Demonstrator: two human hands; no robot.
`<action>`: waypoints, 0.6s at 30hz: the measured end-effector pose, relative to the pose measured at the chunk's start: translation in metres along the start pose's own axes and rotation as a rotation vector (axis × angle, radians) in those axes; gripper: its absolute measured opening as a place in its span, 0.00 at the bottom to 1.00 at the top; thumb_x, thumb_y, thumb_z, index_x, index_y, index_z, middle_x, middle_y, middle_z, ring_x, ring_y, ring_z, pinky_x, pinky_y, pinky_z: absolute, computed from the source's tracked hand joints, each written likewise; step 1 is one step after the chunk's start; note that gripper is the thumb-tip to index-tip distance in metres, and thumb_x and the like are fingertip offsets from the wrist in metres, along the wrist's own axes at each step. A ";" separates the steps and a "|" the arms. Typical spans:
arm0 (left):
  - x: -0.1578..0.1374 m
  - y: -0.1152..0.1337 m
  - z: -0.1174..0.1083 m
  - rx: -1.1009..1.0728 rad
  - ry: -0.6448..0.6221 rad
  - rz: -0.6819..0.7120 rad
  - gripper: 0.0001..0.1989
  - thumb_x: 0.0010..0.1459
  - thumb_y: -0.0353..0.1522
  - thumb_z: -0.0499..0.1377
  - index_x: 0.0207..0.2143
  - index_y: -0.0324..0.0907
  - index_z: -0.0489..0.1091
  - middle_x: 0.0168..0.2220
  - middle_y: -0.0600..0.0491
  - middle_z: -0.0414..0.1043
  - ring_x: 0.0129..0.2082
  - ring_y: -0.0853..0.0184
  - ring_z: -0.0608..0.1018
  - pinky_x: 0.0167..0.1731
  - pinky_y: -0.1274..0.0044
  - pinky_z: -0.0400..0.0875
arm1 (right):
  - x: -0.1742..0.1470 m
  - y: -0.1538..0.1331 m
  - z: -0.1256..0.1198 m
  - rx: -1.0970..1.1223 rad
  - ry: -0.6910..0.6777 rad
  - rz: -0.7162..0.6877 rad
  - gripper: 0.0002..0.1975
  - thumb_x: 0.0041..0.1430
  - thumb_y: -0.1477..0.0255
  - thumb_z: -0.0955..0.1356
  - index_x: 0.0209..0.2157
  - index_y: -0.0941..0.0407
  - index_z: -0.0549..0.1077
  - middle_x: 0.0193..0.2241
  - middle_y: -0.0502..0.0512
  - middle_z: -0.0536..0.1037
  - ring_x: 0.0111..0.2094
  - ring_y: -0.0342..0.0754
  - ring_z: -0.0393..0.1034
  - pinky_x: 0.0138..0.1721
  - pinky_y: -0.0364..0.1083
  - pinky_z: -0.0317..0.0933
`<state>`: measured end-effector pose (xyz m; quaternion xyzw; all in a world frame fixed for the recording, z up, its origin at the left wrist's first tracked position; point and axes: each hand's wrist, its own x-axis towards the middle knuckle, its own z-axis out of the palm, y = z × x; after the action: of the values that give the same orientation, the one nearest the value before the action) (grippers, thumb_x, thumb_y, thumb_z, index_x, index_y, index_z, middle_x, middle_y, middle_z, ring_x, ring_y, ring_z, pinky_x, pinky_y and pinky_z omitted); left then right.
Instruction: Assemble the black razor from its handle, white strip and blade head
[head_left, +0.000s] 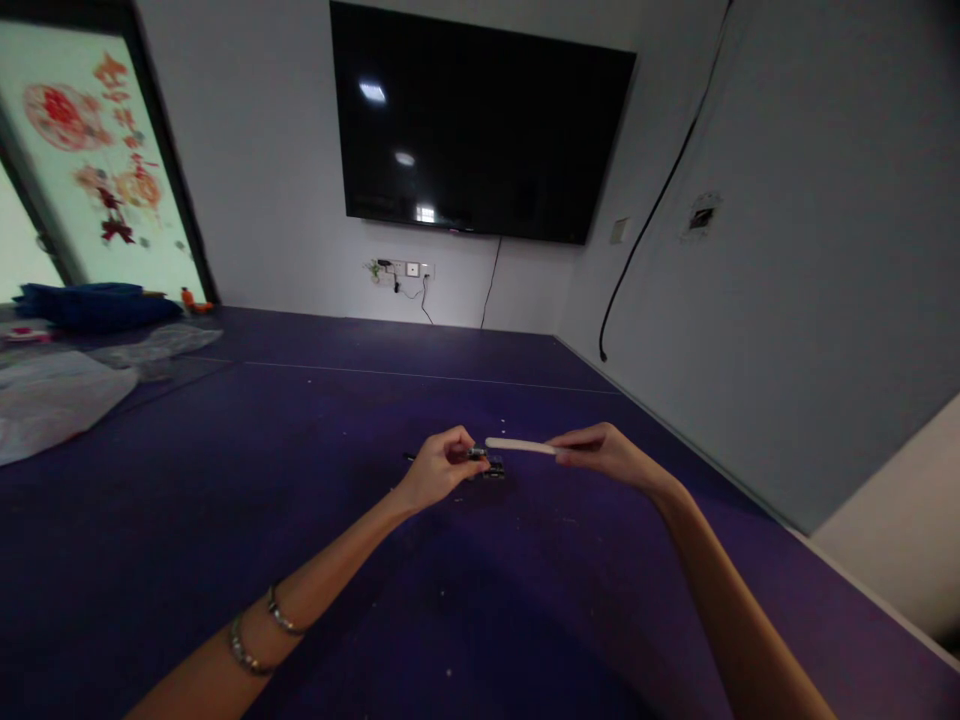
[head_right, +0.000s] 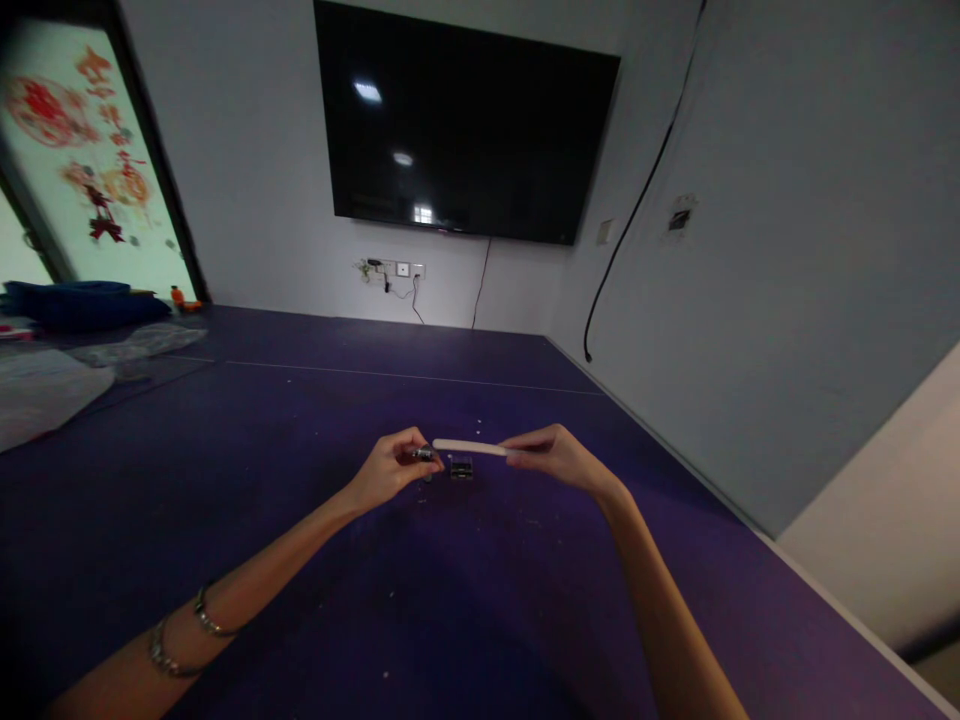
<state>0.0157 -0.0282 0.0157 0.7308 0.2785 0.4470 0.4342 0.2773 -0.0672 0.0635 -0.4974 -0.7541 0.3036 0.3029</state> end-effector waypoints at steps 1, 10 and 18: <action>0.000 0.000 0.000 -0.007 -0.003 -0.002 0.11 0.45 0.32 0.64 0.24 0.39 0.63 0.25 0.55 0.71 0.25 0.72 0.72 0.27 0.79 0.65 | 0.000 0.001 0.000 0.005 0.011 0.012 0.21 0.45 0.58 0.69 0.40 0.55 0.77 0.36 0.56 0.79 0.36 0.51 0.72 0.41 0.50 0.64; 0.000 -0.001 0.001 -0.038 -0.007 -0.012 0.10 0.44 0.30 0.64 0.24 0.38 0.63 0.25 0.54 0.72 0.25 0.72 0.73 0.26 0.79 0.65 | 0.001 0.011 -0.002 0.058 -0.028 0.019 0.19 0.45 0.60 0.70 0.39 0.55 0.77 0.36 0.55 0.79 0.35 0.49 0.71 0.40 0.47 0.63; -0.001 -0.003 0.002 -0.089 -0.039 -0.044 0.12 0.45 0.31 0.63 0.24 0.39 0.60 0.25 0.53 0.73 0.25 0.71 0.74 0.27 0.77 0.66 | 0.005 0.017 -0.002 0.145 0.274 0.090 0.23 0.44 0.59 0.70 0.40 0.59 0.76 0.27 0.54 0.76 0.23 0.42 0.65 0.23 0.42 0.59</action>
<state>0.0174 -0.0280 0.0120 0.7131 0.2656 0.4348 0.4815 0.2863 -0.0566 0.0526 -0.5441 -0.6589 0.3000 0.4241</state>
